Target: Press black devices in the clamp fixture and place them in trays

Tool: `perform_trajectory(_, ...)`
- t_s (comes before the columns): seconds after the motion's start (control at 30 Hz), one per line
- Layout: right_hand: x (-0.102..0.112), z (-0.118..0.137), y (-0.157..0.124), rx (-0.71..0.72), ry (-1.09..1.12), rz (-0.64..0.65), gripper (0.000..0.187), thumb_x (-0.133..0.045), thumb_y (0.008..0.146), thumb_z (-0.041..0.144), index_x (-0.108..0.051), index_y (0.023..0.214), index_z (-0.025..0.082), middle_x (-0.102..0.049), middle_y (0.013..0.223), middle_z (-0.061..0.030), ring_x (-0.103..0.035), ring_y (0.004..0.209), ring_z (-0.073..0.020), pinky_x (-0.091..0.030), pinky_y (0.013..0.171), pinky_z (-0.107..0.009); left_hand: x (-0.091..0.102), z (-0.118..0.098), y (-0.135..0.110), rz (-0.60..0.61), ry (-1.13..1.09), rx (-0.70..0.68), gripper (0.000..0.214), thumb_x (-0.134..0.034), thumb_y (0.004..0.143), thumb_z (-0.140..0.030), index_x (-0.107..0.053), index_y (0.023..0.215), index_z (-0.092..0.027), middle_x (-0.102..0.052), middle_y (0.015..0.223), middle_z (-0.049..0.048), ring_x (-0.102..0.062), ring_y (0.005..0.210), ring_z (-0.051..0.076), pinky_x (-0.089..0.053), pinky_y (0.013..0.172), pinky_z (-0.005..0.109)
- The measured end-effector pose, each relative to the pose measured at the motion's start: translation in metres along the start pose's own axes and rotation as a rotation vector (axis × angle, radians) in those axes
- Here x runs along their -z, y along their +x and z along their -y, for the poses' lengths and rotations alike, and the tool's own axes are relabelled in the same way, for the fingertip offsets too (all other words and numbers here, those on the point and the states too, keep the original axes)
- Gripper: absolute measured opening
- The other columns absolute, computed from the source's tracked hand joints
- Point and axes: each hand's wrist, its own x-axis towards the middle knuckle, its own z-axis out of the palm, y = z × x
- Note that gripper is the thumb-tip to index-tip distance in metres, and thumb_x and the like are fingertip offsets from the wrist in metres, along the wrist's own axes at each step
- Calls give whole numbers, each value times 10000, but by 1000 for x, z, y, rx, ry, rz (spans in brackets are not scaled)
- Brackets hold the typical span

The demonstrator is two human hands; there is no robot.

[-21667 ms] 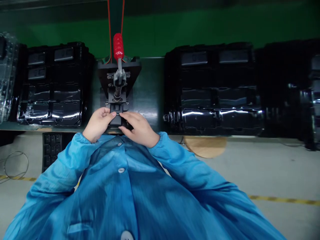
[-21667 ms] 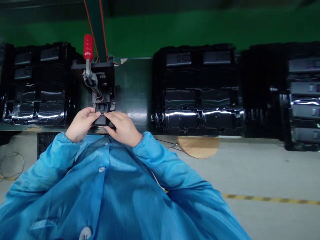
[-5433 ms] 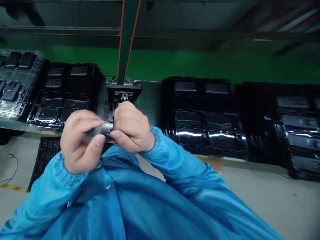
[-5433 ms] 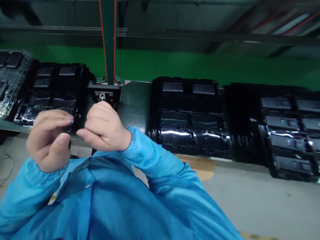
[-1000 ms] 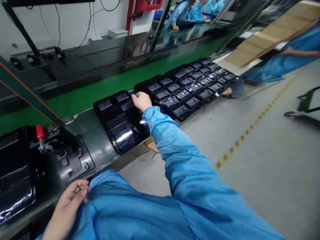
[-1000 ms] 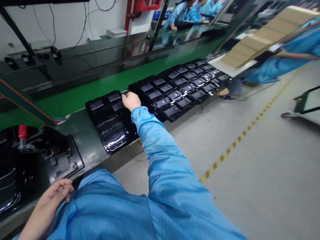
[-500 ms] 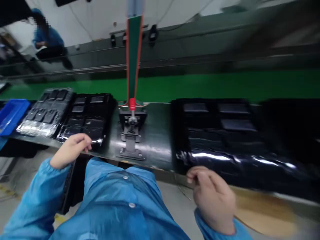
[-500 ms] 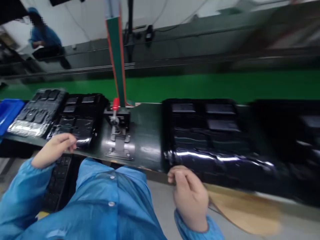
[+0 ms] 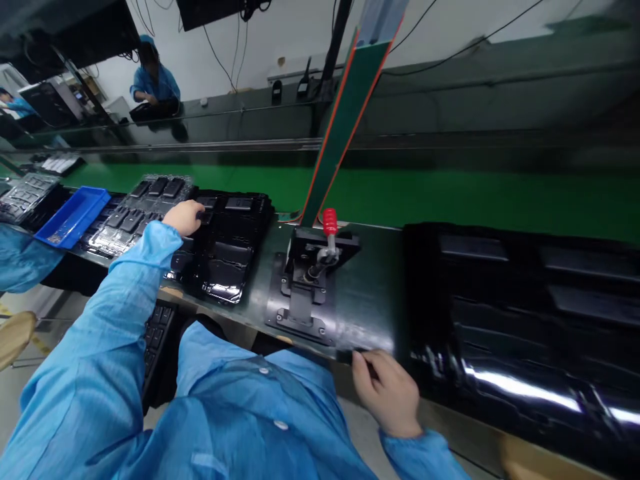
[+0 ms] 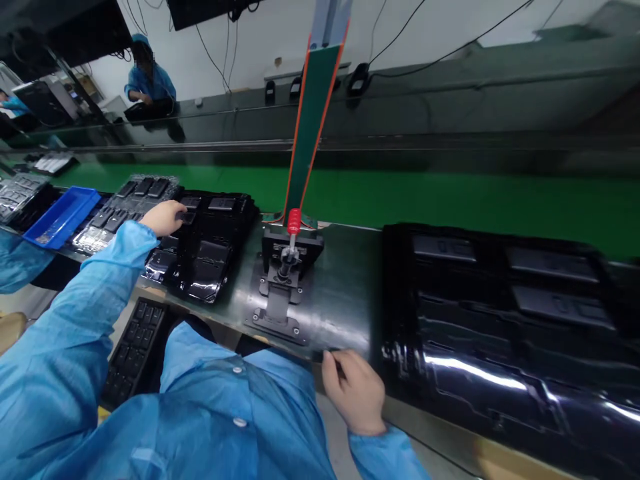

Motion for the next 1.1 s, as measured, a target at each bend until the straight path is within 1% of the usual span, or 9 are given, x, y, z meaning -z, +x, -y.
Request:
perform_trajectory(0.13,-2,-2,-2,29,-19,-13,251,-666,986,322,-676,758,217,-688,696,-25,-667,607,-178,-512,587,-312,0,19,28,115,102,-23,642,-746,757,-237,-728,1397,-184,-707,1443,118,-674,1263,278,-477,1165,339)
perform_trajectory(0.27,-1,-2,0,53,-31,4,245,-670,983,323,-673,763,217,-686,700,-23,-670,613,-174,-516,584,-306,-1,25,40,196,158,-47,731,-779,724,-271,-697,1448,-214,-730,1429,84,-692,1239,257,-498,1121,302)
perform_trajectory(0.47,3,3,5,72,-23,24,237,-671,976,330,-670,764,224,-686,702,-15,-673,599,-174,-528,563,-306,3,21,47,253,218,-80,766,-787,682,-281,-708,1441,-221,-740,1424,87,-705,1228,273,-515,1089,307)
perform_trajectory(0.57,3,4,4,63,-28,21,244,-670,973,332,-672,754,224,-687,697,-16,-676,604,-177,-534,575,-308,6,19,47,252,242,-102,757,-780,685,-295,-714,1435,-216,-733,1433,98,-693,1246,291,-505,1103,326)
perform_trajectory(0.7,0,2,3,41,-28,21,233,-675,963,334,-672,758,223,-699,711,-25,-683,629,-186,-547,602,-316,11,16,43,232,269,-124,752,-787,682,-319,-720,1425,-225,-732,1429,89,-672,1264,290,-491,1116,316)
perform_trajectory(0.8,-1,1,2,48,-28,14,209,-679,954,319,-671,769,222,-700,717,-20,-683,633,-185,-538,603,-317,19,13,34,198,276,-135,739,-779,702,-345,-716,1422,-187,-716,1432,122,-669,1263,308,-502,1097,326)
perform_trajectory(0.9,-1,6,5,16,-30,-2,220,-671,960,319,-670,760,227,-693,703,-18,-666,612,-185,-512,586,-319,31,7,14,147,268,-132,723,-742,758,-398,-694,1431,-138,-699,1423,167,-683,1229,331,-517,1072,358)
perform_trajectory(1.0,-2,21,13,-121,-9,-43,236,-651,978,341,-668,770,232,-683,698,-23,-646,606,-190,-506,583,-324,42,-5,-19,82,259,-137,681,-701,810,-467,-697,1411,-148,-712,1372,160,-702,1177,331,-534,1036,377)
perform_trajectory(1.1,-4,52,27,-201,92,-8,235,-631,991,360,-671,794,237,-699,736,-38,-669,651,-203,-534,607,-330,48,-28,-59,17,240,-154,634,-678,841,-509,-717,1357,-143,-731,1302,146,-708,1158,334,-537,1038,394)
